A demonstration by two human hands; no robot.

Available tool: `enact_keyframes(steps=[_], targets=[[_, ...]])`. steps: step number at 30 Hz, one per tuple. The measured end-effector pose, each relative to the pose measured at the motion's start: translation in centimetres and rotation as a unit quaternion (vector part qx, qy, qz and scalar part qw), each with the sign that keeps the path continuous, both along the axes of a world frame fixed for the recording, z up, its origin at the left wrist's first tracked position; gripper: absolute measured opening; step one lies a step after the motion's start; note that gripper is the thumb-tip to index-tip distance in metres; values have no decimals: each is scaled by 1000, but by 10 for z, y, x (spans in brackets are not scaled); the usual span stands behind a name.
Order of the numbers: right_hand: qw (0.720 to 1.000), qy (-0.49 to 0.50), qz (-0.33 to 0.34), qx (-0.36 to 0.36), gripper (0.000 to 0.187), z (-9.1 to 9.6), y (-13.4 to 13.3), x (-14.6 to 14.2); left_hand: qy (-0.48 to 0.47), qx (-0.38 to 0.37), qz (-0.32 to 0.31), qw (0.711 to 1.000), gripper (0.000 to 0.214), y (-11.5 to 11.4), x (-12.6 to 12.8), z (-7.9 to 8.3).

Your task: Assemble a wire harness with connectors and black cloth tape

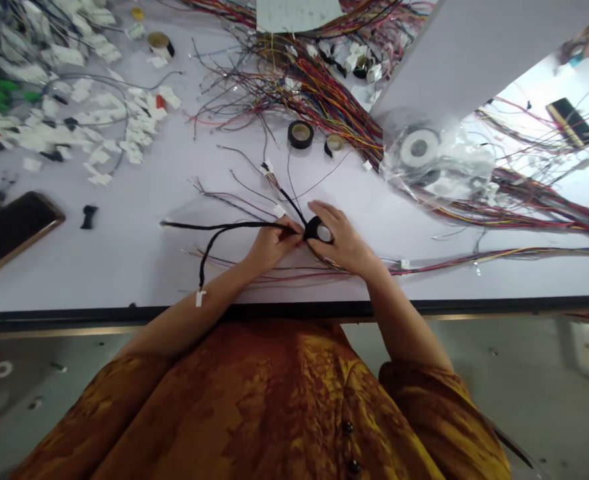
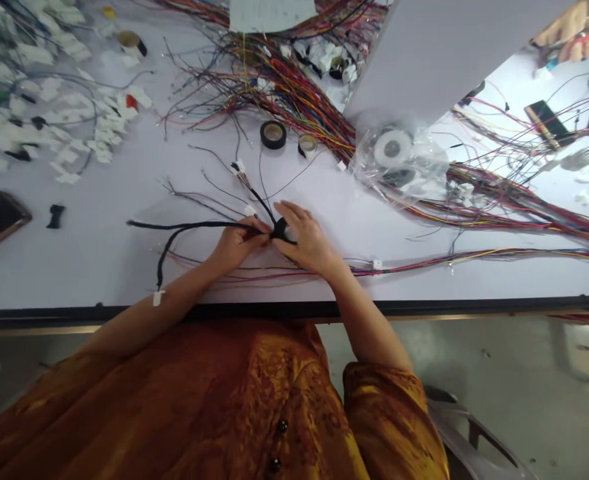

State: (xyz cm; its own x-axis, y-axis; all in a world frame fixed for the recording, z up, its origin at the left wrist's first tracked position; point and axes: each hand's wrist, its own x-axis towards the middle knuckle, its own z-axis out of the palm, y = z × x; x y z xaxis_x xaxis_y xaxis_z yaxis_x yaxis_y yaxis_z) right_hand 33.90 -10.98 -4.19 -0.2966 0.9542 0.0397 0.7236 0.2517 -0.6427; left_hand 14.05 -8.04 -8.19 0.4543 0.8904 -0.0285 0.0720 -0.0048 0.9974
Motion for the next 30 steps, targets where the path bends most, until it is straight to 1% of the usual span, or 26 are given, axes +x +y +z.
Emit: enact_keyframes(steps=[2,4,6,7,9,11,14,16,18,21,23,24,25,26,28,29,30], targets=[[998,-57,19,-28,59,6,2,-7,22,18,7,1000,13,0,2,-3],[995,-88,12,-41,53,12,0,-11,26,11,37,999,16,0,3,-3],[996,-79,14,-43,46,16,-7,-11,6,-21,61,998,20,2,3,-3],[996,-69,15,-47,42,16,-10,-10,-12,-43,63,997,22,3,3,-3],[996,-61,-1,-59,33,13,-13,-8,-55,-89,40,994,26,5,3,-4],[995,-63,-21,-74,30,8,-13,-8,-88,-113,13,990,30,6,4,-5],[995,-51,-27,-78,27,2,-9,-11,-93,-87,10,992,32,6,3,-7],[996,-51,-30,-73,18,2,-5,-13,-78,-60,16,995,29,5,3,-8],[994,-71,-34,-76,10,4,0,-14,-67,-43,22,997,27,4,2,-9],[987,-127,-32,-95,13,9,5,-17,-46,-24,29,998,23,1,0,-12],[980,-171,-26,-98,18,13,1,-27,-17,-2,42,999,19,0,0,-14],[978,-188,-12,-93,20,15,-4,-36,2,8,51,999,18,0,1,-15],[978,-190,22,-87,22,17,-11,-46,17,14,65,998,17,1,2,-16],[979,-174,73,-81,23,20,-18,-56,25,13,84,996,17,3,4,-16],[975,-98,187,-71,21,25,-31,-69,16,-10,121,993,19,7,6,-17],[972,-53,218,-67,20,26,-34,-69,1,-29,128,991,20,8,6,-17],[975,-19,212,-58,20,25,-32,-63,-15,-49,124,991,21,10,5,-16]])
